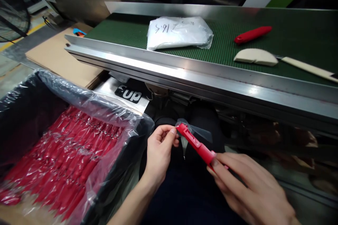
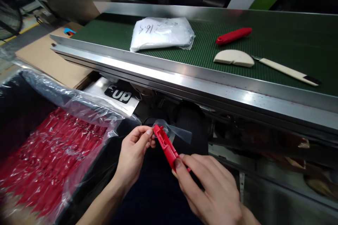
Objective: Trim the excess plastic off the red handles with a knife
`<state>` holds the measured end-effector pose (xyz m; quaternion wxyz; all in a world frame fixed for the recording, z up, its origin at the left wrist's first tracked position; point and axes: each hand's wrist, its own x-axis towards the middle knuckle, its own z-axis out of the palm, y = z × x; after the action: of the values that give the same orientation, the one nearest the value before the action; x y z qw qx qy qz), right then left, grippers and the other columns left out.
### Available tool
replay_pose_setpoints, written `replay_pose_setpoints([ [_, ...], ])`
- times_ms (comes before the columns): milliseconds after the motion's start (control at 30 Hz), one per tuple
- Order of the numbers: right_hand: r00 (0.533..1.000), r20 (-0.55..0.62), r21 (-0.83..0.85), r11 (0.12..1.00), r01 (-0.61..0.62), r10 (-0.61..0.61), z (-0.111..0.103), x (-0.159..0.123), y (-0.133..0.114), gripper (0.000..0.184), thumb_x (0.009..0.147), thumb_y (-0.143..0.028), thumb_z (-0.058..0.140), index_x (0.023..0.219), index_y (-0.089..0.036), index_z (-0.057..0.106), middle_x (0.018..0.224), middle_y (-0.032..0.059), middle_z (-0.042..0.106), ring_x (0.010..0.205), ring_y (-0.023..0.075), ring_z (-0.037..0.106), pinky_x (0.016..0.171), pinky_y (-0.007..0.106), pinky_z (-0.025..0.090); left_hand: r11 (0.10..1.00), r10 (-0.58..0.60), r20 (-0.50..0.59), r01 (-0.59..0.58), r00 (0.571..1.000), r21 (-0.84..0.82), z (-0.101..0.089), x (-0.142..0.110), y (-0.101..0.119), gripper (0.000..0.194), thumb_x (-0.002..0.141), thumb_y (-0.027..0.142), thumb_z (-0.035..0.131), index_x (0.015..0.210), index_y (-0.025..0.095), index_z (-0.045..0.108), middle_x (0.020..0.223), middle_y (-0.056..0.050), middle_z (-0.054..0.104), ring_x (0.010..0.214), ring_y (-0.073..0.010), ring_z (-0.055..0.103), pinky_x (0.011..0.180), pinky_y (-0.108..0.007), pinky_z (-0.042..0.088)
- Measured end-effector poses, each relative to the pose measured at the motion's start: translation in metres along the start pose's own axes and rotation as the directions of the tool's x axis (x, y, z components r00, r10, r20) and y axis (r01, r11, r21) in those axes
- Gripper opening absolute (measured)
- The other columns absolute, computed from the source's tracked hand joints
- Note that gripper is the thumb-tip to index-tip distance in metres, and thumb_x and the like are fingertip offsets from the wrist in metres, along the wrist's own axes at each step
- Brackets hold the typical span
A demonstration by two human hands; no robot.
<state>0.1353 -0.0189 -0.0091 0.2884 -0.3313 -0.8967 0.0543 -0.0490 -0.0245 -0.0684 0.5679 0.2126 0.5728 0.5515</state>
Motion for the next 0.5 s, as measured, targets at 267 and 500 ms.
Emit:
replay_pose_setpoints([
  [267, 0.938, 0.196, 0.065, 0.958, 0.279, -0.287, 0.019, -0.021, 0.03, 0.026, 0.09, -0.003, 0.047, 0.108, -0.008, 0.065, 0.1, 0.0151, 0.071, 0.094, 0.0253, 0.067, 0.076, 0.041, 0.056, 0.955, 0.169, 0.09, -0.185, 0.982, 0.232, -0.011, -0.001, -0.006, 0.013, 0.09, 0.027, 0.061, 0.085, 0.016, 0.065, 0.079, -0.003, 0.058, 0.073, -0.0158, 0.053, 0.067, -0.025, 0.041],
  [500, 0.994, -0.104, 0.079, 0.997, 0.023, -0.015, 0.04, -0.012, 0.008, 0.024, 0.08, 0.001, 0.062, 0.101, -0.011, 0.065, 0.082, 0.0083, 0.07, 0.075, 0.0193, 0.068, 0.067, 0.034, 0.057, 0.899, 0.27, 0.053, -0.271, 0.962, 0.343, -0.009, -0.022, -0.028, 0.014, 0.097, 0.025, 0.05, 0.088, 0.019, 0.059, 0.084, -0.003, 0.056, 0.077, -0.0177, 0.052, 0.073, -0.029, 0.04],
])
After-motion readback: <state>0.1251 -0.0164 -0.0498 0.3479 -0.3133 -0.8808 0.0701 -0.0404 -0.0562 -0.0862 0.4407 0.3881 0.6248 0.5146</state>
